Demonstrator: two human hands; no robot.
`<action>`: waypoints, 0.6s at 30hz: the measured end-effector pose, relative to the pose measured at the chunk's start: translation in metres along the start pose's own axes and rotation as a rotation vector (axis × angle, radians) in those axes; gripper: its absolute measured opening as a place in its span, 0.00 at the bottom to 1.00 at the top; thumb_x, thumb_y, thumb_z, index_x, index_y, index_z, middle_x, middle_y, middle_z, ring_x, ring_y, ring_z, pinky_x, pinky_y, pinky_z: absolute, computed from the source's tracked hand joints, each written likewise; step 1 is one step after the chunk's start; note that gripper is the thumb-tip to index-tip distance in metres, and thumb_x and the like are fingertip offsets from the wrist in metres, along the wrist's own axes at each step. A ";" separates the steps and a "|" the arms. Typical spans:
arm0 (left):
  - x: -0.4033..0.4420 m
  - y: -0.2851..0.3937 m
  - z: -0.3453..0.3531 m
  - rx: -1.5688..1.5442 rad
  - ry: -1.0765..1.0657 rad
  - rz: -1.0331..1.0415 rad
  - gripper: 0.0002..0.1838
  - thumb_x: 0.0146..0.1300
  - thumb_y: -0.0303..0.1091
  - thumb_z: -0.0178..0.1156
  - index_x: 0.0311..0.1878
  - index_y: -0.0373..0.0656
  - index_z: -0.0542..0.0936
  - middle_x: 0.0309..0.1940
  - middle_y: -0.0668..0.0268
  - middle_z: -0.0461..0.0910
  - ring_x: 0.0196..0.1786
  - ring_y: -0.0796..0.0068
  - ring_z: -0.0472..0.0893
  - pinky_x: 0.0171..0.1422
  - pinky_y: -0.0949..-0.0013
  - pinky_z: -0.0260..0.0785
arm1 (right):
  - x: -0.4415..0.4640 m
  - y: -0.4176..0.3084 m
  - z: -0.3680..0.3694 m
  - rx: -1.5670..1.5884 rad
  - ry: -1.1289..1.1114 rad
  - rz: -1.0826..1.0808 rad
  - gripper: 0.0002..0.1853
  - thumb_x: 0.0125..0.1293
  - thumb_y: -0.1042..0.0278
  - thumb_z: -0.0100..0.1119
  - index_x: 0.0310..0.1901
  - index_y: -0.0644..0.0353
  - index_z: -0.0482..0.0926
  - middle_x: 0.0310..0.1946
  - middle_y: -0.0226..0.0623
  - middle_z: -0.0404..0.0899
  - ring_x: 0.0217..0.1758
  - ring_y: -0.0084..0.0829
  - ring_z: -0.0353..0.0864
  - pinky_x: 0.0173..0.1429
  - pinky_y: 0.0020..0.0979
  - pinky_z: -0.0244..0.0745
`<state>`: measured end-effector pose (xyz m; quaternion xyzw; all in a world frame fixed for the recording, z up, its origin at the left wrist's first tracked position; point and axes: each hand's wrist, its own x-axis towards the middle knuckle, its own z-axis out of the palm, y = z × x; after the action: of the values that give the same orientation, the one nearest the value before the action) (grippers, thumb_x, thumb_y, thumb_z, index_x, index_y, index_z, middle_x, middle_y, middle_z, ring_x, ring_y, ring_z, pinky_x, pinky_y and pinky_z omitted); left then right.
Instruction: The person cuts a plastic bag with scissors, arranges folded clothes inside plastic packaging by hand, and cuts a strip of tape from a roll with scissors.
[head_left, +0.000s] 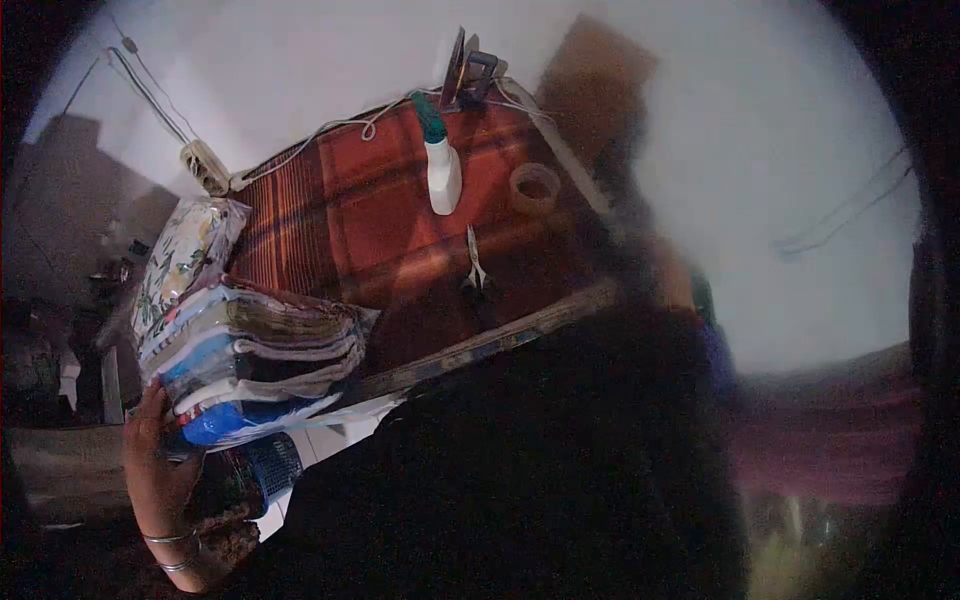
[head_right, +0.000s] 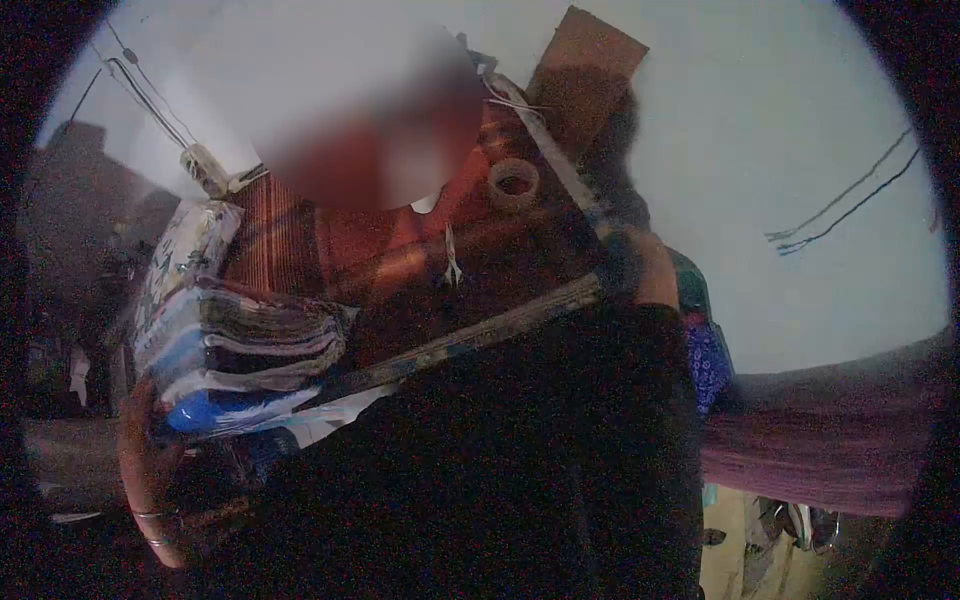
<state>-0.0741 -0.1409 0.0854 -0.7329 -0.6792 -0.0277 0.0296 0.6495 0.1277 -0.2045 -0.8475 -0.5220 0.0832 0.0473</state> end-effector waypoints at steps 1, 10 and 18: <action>0.000 0.002 -0.001 -0.008 0.025 0.024 0.40 0.43 0.26 0.67 0.65 0.44 0.67 0.66 0.58 0.68 0.66 0.51 0.69 0.73 0.49 0.55 | 0.002 -0.006 -0.006 -0.005 -0.006 -0.003 0.23 0.60 0.48 0.60 0.46 0.62 0.83 0.40 0.44 0.84 0.46 0.40 0.83 0.53 0.37 0.73; 0.004 0.012 0.003 -0.048 0.060 -0.014 0.39 0.44 0.22 0.66 0.65 0.41 0.67 0.66 0.56 0.69 0.65 0.52 0.70 0.67 0.58 0.65 | 0.026 0.001 -0.014 0.005 0.015 -0.032 0.22 0.61 0.49 0.60 0.47 0.60 0.83 0.42 0.43 0.84 0.47 0.39 0.82 0.54 0.37 0.73; 0.005 0.010 0.006 -0.103 0.100 -0.025 0.38 0.41 0.22 0.65 0.62 0.41 0.69 0.65 0.55 0.70 0.65 0.50 0.69 0.71 0.54 0.59 | 0.008 0.050 -0.042 0.142 0.171 0.026 0.21 0.61 0.50 0.61 0.47 0.59 0.83 0.43 0.41 0.84 0.48 0.39 0.82 0.54 0.37 0.72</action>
<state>-0.0637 -0.1362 0.0796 -0.7227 -0.6835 -0.0993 0.0254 0.7050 0.1129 -0.1723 -0.8527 -0.4979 0.0481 0.1506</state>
